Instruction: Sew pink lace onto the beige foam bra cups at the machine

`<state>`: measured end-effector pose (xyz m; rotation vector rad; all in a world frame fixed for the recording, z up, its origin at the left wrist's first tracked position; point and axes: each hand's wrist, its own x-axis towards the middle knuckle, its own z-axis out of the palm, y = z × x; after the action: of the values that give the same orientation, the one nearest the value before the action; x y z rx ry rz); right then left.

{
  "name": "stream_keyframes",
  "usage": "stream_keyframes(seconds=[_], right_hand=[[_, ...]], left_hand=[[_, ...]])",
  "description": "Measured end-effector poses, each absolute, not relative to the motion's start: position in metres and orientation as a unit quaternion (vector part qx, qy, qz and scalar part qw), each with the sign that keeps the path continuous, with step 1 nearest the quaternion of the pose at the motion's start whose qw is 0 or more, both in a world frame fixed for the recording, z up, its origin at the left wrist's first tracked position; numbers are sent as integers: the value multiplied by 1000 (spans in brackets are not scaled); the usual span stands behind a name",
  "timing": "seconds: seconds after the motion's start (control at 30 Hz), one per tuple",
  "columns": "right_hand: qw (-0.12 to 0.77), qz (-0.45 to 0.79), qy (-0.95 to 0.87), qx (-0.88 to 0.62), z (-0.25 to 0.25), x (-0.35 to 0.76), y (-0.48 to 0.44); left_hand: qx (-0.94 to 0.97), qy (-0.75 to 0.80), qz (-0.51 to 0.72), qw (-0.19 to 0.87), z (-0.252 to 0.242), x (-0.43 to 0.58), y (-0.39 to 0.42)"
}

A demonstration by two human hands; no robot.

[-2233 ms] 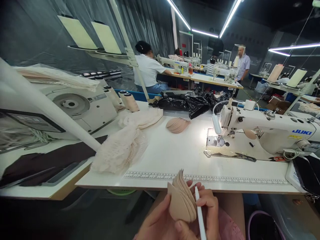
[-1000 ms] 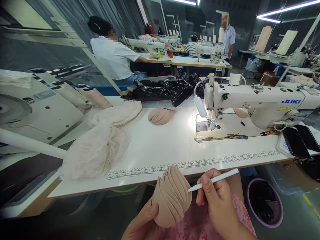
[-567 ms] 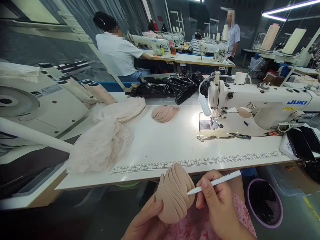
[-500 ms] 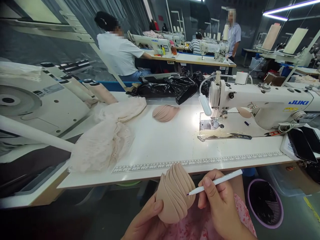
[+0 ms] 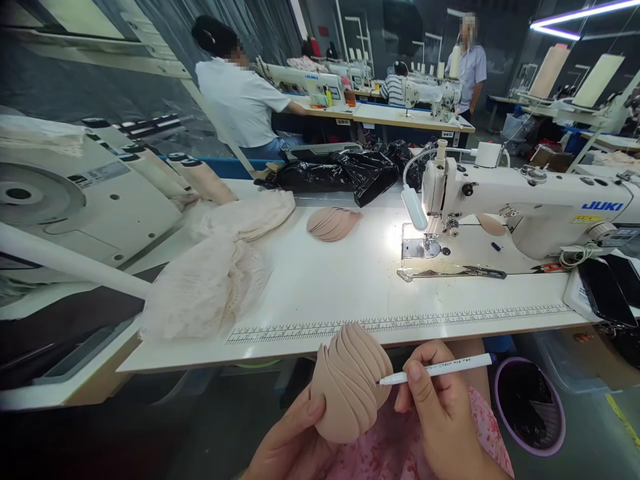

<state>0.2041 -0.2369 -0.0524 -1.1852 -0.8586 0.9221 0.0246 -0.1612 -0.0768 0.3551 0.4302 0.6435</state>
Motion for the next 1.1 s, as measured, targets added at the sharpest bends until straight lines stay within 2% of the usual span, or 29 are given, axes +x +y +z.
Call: stream_keyframes(seconds=[0.27,0.7,0.97,1.1], right_hand=[[661,486,-325,-470,-60,202,-234],[650,426,-386,-498,-56,202,-237],[641,468,-367,-485,-49,201,-237],[639,443,-364,-512,-41,205,-234]], left_hand=[[174,201,310,913,-78,24,-161],[197,213,318,903,-75,24,-161],[202,222,321,898,-75,26,-161],[216,228,315,895,-69,28,-160]])
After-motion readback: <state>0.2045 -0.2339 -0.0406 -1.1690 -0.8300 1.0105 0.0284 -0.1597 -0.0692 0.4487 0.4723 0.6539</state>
